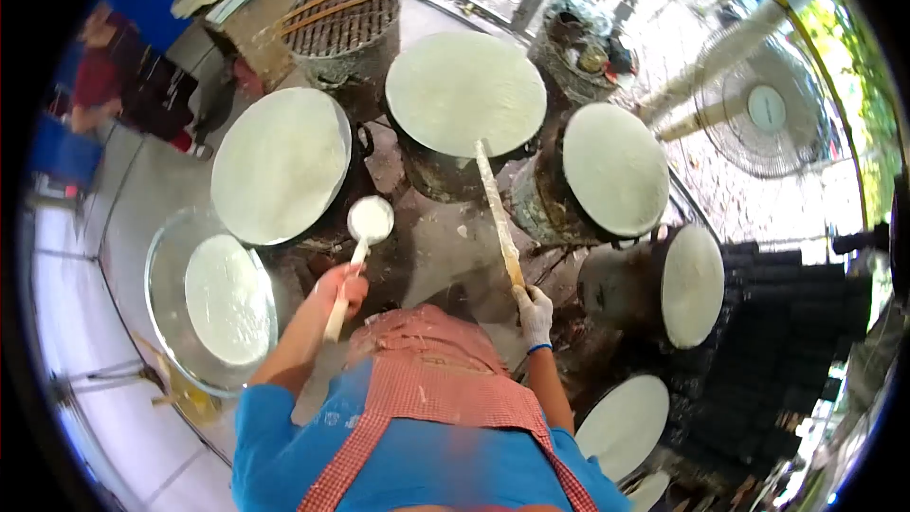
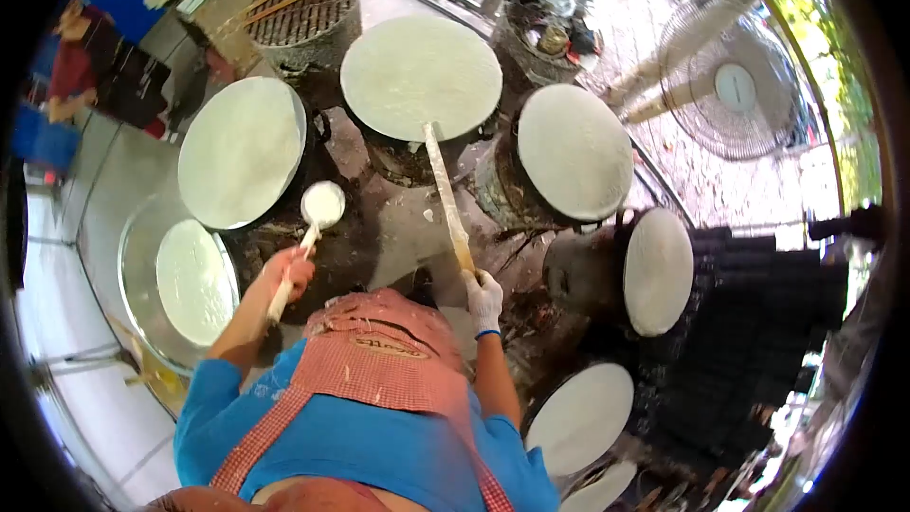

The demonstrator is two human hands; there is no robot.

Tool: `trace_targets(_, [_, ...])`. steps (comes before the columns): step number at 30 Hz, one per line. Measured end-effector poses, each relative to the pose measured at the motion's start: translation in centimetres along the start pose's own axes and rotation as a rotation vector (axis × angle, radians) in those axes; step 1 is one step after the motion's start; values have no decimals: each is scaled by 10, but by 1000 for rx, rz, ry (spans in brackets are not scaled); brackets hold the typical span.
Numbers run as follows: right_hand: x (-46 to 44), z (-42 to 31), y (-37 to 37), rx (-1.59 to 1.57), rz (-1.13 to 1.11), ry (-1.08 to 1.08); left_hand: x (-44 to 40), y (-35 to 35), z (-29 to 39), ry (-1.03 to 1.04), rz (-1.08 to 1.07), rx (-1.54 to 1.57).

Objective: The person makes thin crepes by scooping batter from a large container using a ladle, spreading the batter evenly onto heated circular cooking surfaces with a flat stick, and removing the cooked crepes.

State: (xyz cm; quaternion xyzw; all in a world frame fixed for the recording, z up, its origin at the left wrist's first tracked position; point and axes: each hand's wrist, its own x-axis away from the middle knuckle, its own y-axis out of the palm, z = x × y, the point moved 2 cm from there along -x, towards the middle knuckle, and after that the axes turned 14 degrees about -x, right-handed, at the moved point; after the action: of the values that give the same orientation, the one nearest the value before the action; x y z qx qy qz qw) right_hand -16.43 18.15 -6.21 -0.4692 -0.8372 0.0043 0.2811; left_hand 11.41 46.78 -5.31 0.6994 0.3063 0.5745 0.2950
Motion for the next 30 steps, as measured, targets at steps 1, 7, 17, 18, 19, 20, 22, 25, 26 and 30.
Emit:
trace_targets(1, [-19,5,-3,15,-24,-48,-10,18,7,-1,-35,38])
trace_targets(7, [-84,-72,14,-164,-208,-306,-110,159,99,348,91,-233])
trace_targets(17, [-138,-110,114,329,-155,-427,-221,180,161,788,469,-451])
trace_targets(18, [-132,-116,114,446,-142,-442,-214,179,162,748,465,-397])
trace_targets(19, [-129,-126,112,567,-125,-463,-207,181,165,711,453,-344])
trace_targets(20, [-126,-141,109,692,-106,-484,-201,184,167,672,438,-287])
trace_targets(22, [-131,-154,107,757,-110,-375,-188,189,167,632,377,-272])
trace_targets(25, [-133,-145,119,452,-162,-289,-192,180,178,508,275,-189])
trace_targets(26, [-129,-143,127,430,-158,-284,-193,180,181,559,363,-212])
trace_targets(30, [-128,-167,102,676,-103,-335,-102,174,182,247,-356,-108])
